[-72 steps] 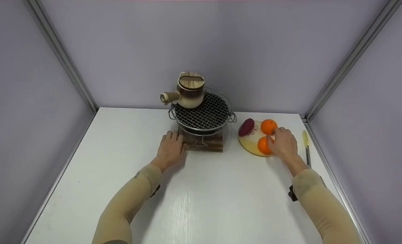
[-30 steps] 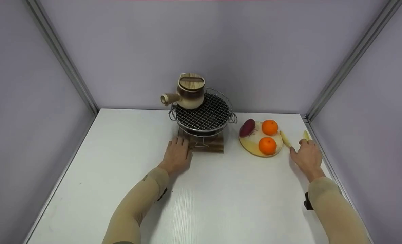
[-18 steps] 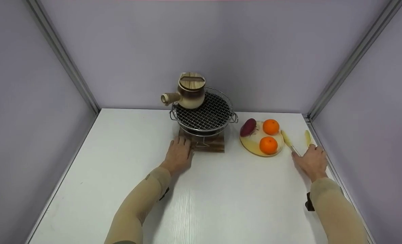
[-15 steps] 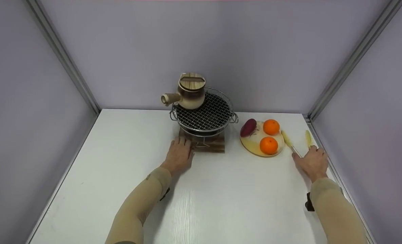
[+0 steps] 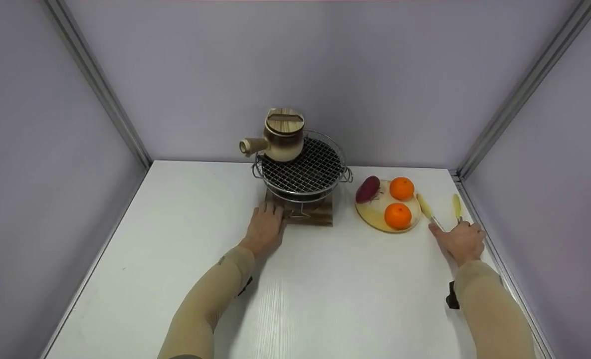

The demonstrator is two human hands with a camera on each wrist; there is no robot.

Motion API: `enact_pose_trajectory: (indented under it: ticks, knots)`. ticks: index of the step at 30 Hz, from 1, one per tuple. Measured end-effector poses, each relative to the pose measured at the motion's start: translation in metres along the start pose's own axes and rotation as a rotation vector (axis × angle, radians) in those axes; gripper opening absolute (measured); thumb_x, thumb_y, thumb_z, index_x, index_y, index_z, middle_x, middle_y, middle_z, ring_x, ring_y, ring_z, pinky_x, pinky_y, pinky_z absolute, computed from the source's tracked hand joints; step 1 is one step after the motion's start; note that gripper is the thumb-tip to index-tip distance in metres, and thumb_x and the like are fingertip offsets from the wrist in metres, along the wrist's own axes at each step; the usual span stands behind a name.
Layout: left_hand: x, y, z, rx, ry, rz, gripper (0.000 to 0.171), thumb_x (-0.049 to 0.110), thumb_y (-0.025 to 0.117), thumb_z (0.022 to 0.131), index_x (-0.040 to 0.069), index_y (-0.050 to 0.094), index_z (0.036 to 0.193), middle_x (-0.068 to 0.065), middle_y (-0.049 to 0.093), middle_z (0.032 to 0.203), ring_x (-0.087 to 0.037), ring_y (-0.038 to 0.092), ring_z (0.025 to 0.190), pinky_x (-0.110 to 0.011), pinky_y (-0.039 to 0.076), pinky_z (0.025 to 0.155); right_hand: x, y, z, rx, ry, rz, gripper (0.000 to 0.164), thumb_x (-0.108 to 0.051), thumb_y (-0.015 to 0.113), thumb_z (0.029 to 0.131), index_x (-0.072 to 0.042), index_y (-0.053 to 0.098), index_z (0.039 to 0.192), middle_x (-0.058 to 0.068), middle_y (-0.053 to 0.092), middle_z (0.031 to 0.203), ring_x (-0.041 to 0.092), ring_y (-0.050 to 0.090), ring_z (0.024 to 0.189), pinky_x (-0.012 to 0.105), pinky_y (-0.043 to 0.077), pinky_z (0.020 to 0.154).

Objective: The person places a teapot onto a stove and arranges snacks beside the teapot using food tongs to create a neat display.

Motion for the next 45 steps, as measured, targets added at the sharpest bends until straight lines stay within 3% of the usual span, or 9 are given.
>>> enact_pose_trajectory:
  ticks: [9, 20, 32, 39, 45]
  knots:
    - [-0.002, 0.003, 0.002, -0.012, -0.007, 0.006, 0.037, 0.031, 0.057, 0.118, 0.002, 0.062, 0.140, -0.019, 0.063, 0.135, -0.038, 0.057, 0.130, -0.054, 0.051, 0.113, 0.000, 0.005, 0.004, 0.021, 0.000, -0.033, 0.115, -0.082, 0.057, 0.099, 0.026, 0.054, 0.137, 0.051, 0.051, 0.136, 0.062, 0.052, 0.126, 0.070, 0.054, 0.098]
    - [0.000, 0.001, 0.001, -0.002, -0.004, -0.008, 0.035, 0.031, 0.057, 0.117, 0.003, 0.062, 0.138, -0.020, 0.062, 0.133, -0.037, 0.057, 0.127, -0.053, 0.051, 0.111, 0.004, 0.006, 0.001, 0.033, -0.002, 0.025, 0.114, -0.079, 0.058, 0.101, 0.026, 0.051, 0.143, 0.050, 0.049, 0.140, 0.061, 0.050, 0.128, 0.070, 0.053, 0.099]
    - [-0.007, 0.008, 0.003, 0.102, 0.031, -0.001, 0.032, 0.030, 0.064, 0.114, 0.003, 0.065, 0.131, -0.019, 0.064, 0.126, -0.037, 0.059, 0.120, -0.053, 0.054, 0.103, -0.002, -0.009, -0.001, 0.046, -0.024, 0.110, 0.114, -0.078, 0.061, 0.102, 0.023, 0.042, 0.152, 0.043, 0.044, 0.143, 0.051, 0.060, 0.111, 0.065, 0.056, 0.094]
    - [0.000, 0.001, 0.000, 0.048, 0.013, 0.001, 0.033, 0.029, 0.062, 0.116, 0.002, 0.064, 0.134, -0.020, 0.064, 0.129, -0.038, 0.058, 0.122, -0.053, 0.053, 0.106, -0.005, -0.018, -0.004, 0.023, -0.025, 0.124, 0.119, -0.081, 0.059, 0.102, 0.020, 0.035, 0.160, 0.044, 0.039, 0.150, 0.052, 0.056, 0.117, 0.067, 0.053, 0.104]
    - [0.001, 0.001, 0.002, 0.002, 0.000, -0.003, 0.035, 0.030, 0.058, 0.117, 0.002, 0.063, 0.138, -0.020, 0.063, 0.133, -0.039, 0.058, 0.127, -0.055, 0.052, 0.109, -0.008, -0.023, -0.005, 0.056, -0.093, 0.114, 0.118, -0.080, 0.065, 0.100, 0.020, 0.038, 0.157, 0.043, 0.042, 0.147, 0.052, 0.057, 0.113, 0.065, 0.054, 0.093]
Point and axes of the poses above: each hand's wrist, its own z-axis towards the middle knuckle, its own y-axis out of the palm, x = y × z, the point moved 5 cm from there along z, towards the middle knuckle
